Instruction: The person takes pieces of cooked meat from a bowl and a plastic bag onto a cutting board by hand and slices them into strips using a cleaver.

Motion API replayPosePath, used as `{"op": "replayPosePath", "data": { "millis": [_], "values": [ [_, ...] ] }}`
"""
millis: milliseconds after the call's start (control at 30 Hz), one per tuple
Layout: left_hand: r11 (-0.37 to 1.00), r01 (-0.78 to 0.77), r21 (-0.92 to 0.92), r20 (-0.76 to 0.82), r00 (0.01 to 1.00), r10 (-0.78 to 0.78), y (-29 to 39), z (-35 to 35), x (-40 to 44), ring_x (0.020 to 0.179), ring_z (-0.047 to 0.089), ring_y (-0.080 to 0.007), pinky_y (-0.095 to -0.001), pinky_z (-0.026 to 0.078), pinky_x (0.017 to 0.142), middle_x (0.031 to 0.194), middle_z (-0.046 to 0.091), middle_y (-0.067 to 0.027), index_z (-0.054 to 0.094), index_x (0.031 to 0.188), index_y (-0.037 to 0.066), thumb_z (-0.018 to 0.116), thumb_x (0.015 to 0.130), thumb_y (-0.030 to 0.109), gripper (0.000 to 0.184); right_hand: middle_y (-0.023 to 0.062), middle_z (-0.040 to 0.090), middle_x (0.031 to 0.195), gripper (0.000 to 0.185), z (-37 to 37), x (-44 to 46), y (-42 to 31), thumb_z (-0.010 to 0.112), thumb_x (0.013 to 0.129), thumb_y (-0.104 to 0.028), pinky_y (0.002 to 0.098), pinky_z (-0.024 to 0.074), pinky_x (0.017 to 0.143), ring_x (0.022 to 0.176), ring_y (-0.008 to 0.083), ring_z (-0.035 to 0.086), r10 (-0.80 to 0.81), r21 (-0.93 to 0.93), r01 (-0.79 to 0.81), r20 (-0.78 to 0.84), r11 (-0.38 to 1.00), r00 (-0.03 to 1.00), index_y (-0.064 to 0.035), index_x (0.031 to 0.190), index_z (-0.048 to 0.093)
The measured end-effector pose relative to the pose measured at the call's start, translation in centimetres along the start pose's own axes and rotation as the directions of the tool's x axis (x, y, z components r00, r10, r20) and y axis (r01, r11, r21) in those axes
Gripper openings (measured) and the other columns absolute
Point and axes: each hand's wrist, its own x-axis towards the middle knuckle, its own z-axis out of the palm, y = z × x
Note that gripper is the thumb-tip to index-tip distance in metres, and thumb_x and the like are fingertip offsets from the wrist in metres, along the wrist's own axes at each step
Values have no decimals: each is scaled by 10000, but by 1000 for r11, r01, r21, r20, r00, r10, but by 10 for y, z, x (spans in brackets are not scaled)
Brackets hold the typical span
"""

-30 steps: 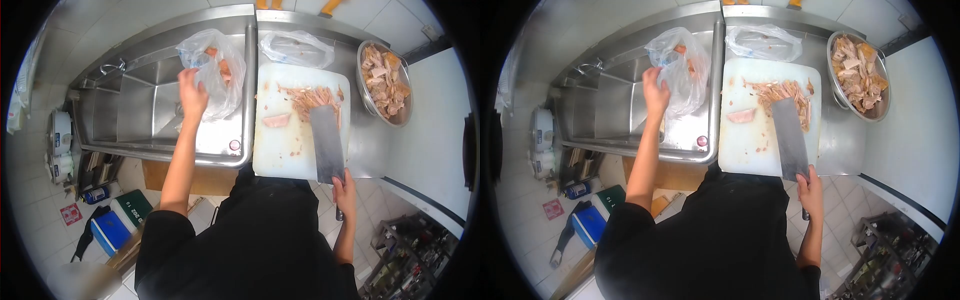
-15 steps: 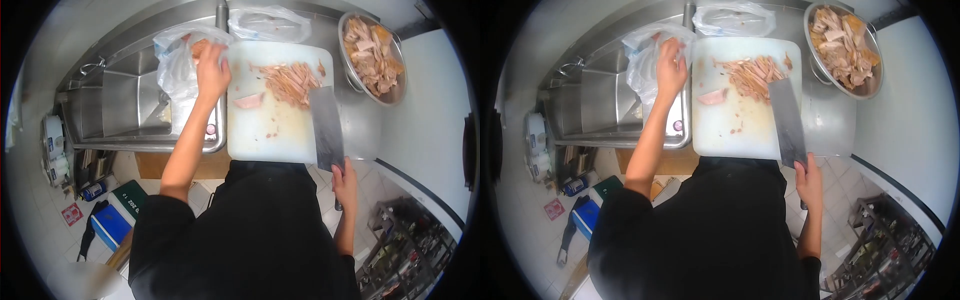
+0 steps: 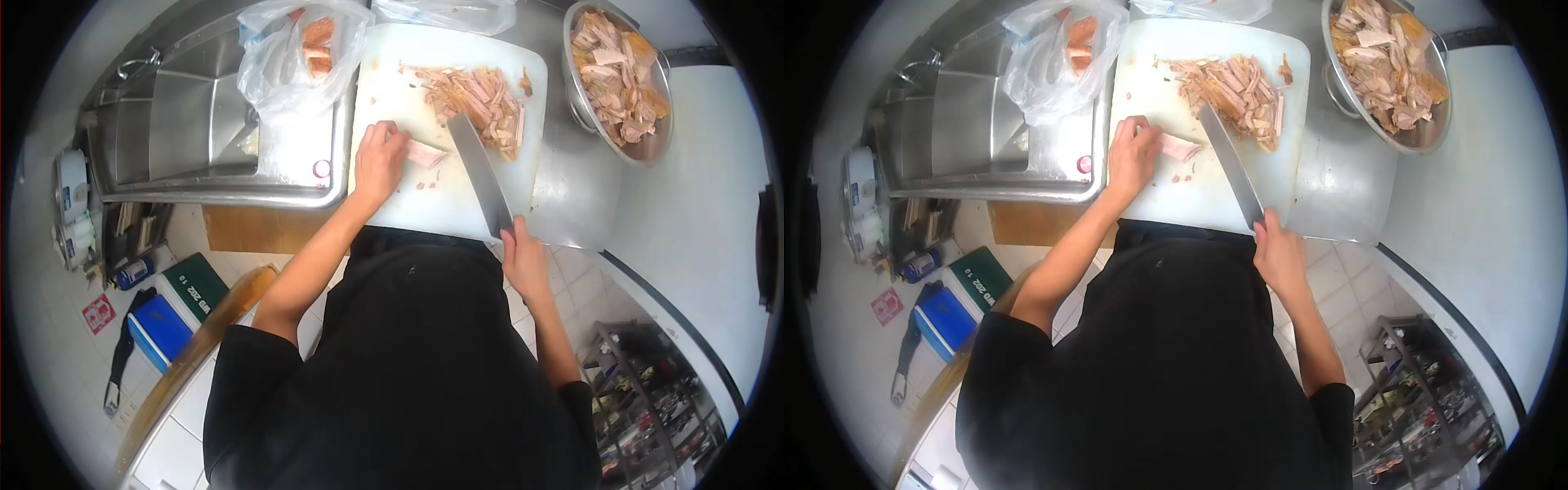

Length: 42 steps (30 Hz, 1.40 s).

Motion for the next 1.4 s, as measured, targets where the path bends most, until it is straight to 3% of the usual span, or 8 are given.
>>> {"op": "replayPosePath", "data": {
  "millis": [200,433,500,733,800,967,1200,1400],
  "values": [
    [924,-171,-342,50,979,200,-24,26,-10,1081,609,-304,-380,501,917,1147,638,-109,673,1059,11,613,721,-158,382,235,613,658,163,-27,30,-46,551,942,-114,552,447,575,630,459,607,-104,-137,106,22,985,994,-39,1042,446],
    [852,-406,-331,174,861,478,-21,25,-3,1214,540,-294,-338,473,999,1236,631,-113,670,1084,-6,584,657,-146,457,247,609,645,170,-14,22,-50,553,936,-101,556,454,584,628,474,603,34,-154,-33,1,987,999,-31,1045,444],
    [750,-590,-300,204,728,654,-21,31,7,1199,534,-288,-356,472,992,1202,636,-107,676,1050,-5,588,642,-102,428,245,607,637,173,-14,16,-50,554,935,-101,559,454,588,630,477,602,88,-151,-92,-29,984,996,-30,1047,443],
    [759,-523,-388,361,671,647,0,17,-17,1035,572,-278,-373,504,876,1027,632,-91,674,972,-3,606,652,-64,332,214,587,596,132,-11,-6,-46,534,937,-89,538,443,537,584,440,599,47,-194,-42,18,980,999,-31,1017,447],
    [789,-560,-252,144,785,603,4,10,-16,972,591,-274,-354,519,786,974,622,-98,674,970,0,606,660,-70,325,209,577,584,120,-5,-5,-46,531,931,-76,534,437,522,570,438,592,43,-170,-34,46,985,998,-32,1001,444],
    [841,-455,-292,264,807,528,-8,26,-16,982,601,-257,-352,532,802,1050,599,-85,659,963,10,582,673,-80,313,194,565,564,123,-1,9,-47,522,884,-11,522,424,499,550,434,580,-20,-166,32,73,986,997,-32,951,421],
    [832,-427,-356,180,842,509,-14,32,-18,996,610,-268,-357,543,788,1072,617,-85,652,956,6,589,654,-103,327,216,595,599,190,9,22,-49,525,828,17,530,456,544,584,435,607,8,-226,27,152,974,988,-9,994,436],
    [806,-450,-386,144,833,534,-19,38,-17,1014,609,-273,-361,544,792,1086,614,-88,650,956,9,606,659,-106,322,238,627,649,274,18,100,-78,544,786,29,537,496,637,654,451,637,-168,-218,166,10,962,986,22,1042,445]
  ]
}}
